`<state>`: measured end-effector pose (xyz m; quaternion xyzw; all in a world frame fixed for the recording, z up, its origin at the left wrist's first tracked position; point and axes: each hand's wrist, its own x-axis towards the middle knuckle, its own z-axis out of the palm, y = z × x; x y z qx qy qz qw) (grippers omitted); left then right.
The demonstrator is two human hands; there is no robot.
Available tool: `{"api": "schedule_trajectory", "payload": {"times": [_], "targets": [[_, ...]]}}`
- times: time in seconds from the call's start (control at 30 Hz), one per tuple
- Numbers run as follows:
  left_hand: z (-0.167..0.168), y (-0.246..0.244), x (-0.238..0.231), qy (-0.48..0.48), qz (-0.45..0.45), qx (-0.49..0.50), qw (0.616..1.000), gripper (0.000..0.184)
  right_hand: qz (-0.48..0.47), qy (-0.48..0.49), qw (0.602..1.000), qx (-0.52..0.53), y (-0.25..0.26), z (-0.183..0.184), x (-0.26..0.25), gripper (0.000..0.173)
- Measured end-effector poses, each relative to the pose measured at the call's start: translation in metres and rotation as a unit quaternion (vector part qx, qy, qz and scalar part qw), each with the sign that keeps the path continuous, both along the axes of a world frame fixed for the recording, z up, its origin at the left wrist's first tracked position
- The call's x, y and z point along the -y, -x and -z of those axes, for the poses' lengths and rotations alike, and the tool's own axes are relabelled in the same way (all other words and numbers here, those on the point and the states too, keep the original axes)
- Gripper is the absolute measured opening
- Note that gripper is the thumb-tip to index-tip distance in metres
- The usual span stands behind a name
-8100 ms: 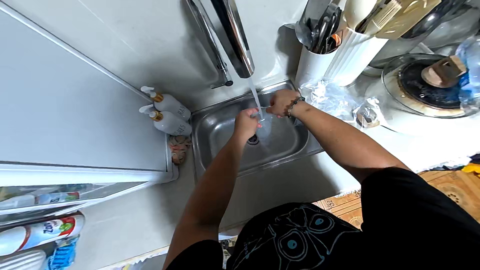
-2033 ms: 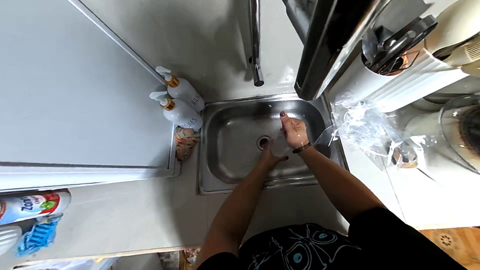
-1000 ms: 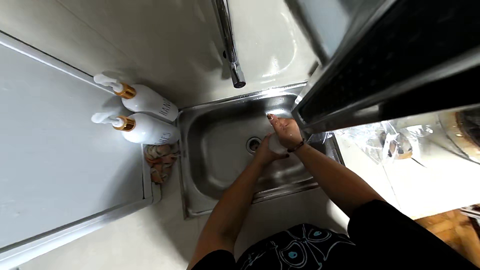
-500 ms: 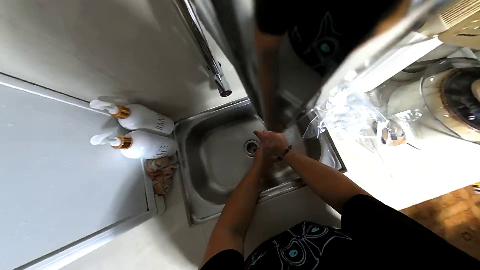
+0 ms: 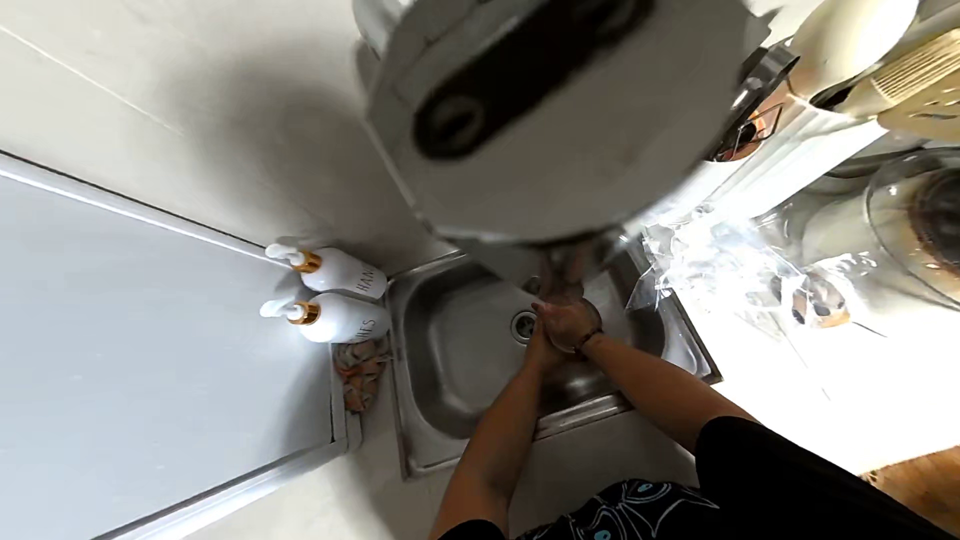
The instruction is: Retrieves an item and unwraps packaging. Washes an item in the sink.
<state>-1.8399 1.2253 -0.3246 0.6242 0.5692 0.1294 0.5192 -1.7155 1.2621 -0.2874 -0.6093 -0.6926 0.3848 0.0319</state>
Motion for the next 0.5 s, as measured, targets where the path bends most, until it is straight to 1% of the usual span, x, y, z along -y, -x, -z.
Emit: {"api": "schedule_trajectory", "payload": {"times": [0.07,0.13,0.17,0.2,0.23,0.27,0.3,0.33,0.37,0.4,0.43,0.5], "targets": [[0.001,0.000,-0.002,-0.001,0.011,-0.014,1.000,0.120,0.000,-0.002,1.000,0.002,-0.001,0.003,-0.001,0.063],[-0.009,-0.003,-0.003,0.004,0.028,-0.044,0.999,0.118,0.017,0.038,0.999,-0.013,-0.003,-0.010,-0.004,0.060],[-0.019,-0.004,-0.006,0.013,0.039,-0.064,0.997,0.116,0.042,0.062,0.996,-0.044,-0.006,-0.020,-0.005,0.059],[-0.029,-0.004,-0.008,0.031,0.049,-0.083,0.995,0.114,0.081,0.072,0.989,-0.098,-0.009,-0.028,-0.004,0.058],[-0.040,-0.002,-0.010,0.052,0.048,-0.098,0.993,0.108,0.119,0.066,0.978,-0.160,-0.013,-0.030,0.001,0.056],[-0.055,0.002,-0.014,0.075,0.031,-0.094,0.992,0.095,0.151,0.053,0.962,-0.223,-0.017,-0.035,0.004,0.054],[-0.067,0.007,-0.017,0.083,-0.003,-0.071,0.994,0.075,0.170,0.038,0.947,-0.269,-0.021,-0.042,0.008,0.052],[-0.078,0.012,-0.015,0.078,-0.045,-0.035,0.995,0.055,0.172,0.026,0.941,-0.291,-0.025,-0.052,0.013,0.049],[-0.092,0.012,-0.010,0.076,-0.095,0.010,0.992,0.040,0.161,0.016,0.941,-0.297,-0.028,-0.061,0.018,0.049],[-0.107,0.009,-0.005,0.082,-0.147,0.065,0.984,0.034,0.149,0.009,0.946,-0.288,-0.030,-0.069,0.021,0.050],[-0.121,0.003,0.000,0.095,-0.188,0.114,0.971,0.037,0.145,0.015,0.949,-0.279,-0.031,-0.076,0.024,0.053],[-0.137,-0.008,0.008,0.119,-0.211,0.155,0.958,0.051,0.168,0.049,0.942,-0.285,-0.028,-0.084,0.031,0.059]]}}
